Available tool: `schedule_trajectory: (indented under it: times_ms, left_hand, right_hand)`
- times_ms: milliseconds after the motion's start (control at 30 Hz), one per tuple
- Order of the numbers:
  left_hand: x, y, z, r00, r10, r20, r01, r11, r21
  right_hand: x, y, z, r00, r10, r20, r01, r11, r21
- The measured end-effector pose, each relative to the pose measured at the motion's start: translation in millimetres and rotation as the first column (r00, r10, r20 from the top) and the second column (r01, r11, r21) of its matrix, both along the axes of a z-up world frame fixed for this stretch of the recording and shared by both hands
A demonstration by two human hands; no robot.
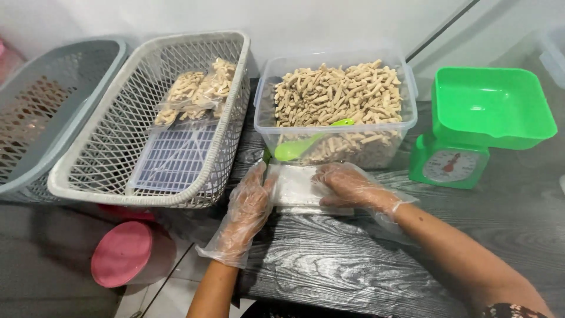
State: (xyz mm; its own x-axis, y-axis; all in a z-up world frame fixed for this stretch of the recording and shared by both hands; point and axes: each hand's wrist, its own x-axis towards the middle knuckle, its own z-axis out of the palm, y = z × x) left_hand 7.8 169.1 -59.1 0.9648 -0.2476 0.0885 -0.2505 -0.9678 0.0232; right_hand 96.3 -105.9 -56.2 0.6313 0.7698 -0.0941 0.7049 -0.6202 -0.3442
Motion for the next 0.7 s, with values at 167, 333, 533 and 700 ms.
schedule_trajectory:
  times_ms: [167, 333, 533, 700]
  left_hand:
    - [-17.3, -8.1, 33.9, 0.999, 0.035, -0.019, -0.040, 0.860, -0.509]
    - [-13.3, 1.9, 11.5, 0.968, 0.020, 0.251, 0.064, 0.944, -0.323]
    - [-45.5, -48.9, 43.5, 0.972, 0.231, 0.034, -0.062, 0.396, -0.916]
    - [-46.9, -88.2, 47.2, 0.955, 0.063, -0.290, -0.260, -0.295, -0.919]
  right_hand:
    - [4.2, -6.7, -4.7, 0.991, -0.082, -0.105, 0.083, 0.996, 0.008]
    - [-1.6, -17.8, 5.9, 0.985, -0.153, -0.081, 0.161, 0.982, 0.095]
    - [2.2, -21.0, -6.2, 0.684, -0.128, 0.719, -0.169, 0.930, 0.326]
    - [-39.6, -24.7, 25.5, 0.537, -0.189, 0.822, -0.252, 0.894, 0.371]
